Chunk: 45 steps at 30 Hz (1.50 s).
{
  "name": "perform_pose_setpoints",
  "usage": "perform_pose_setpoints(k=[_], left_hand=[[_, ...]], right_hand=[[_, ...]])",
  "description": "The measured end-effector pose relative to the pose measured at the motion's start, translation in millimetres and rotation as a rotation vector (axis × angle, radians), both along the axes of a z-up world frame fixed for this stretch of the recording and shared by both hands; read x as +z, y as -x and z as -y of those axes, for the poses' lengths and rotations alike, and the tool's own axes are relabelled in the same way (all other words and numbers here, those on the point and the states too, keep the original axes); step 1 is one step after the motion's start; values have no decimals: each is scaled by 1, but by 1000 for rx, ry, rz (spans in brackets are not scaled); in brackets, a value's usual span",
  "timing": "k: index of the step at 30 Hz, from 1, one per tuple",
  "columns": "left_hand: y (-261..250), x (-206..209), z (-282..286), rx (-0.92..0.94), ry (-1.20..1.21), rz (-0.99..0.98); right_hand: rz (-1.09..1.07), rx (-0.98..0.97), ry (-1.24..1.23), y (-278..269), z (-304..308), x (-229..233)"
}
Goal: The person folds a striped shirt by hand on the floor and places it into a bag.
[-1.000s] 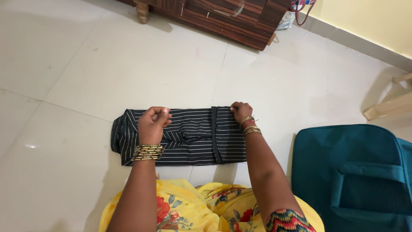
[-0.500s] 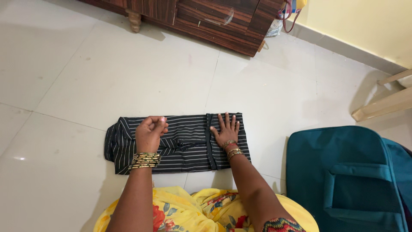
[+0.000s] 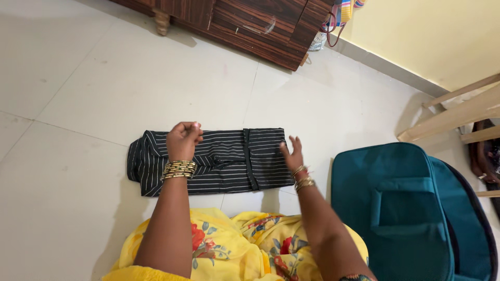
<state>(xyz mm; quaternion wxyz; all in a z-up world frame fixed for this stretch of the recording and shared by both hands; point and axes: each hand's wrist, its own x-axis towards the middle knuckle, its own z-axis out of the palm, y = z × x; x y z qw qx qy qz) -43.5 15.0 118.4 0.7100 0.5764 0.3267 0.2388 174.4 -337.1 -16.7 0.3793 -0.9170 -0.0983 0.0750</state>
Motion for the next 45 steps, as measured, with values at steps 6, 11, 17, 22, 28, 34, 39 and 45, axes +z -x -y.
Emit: perform_pose_setpoints(k=[6,11,17,22,28,34,39,45], left_hand=[[20,14,-15,127,34,118],[27,17,-30,254,94,241],[24,31,-34,292,188,232],[36,34,-38,357,257,352],[44,38,-43,446,318,412],[54,45,-46,445,331,437],[67,52,-62,516,335,534],[79,56,-62,537,361,556]], right_hand=[[277,210,471,62,-33,-32],[401,345,588,91,-89,-30],[149,375,787,105,-97,-17],[57,350,821,105,-99,-19],[409,310,255,105,-154,-17],[363,415,382,137,-226,-16],[140,620,728,164,-235,-8],[157,614,701,155,-224,-14]])
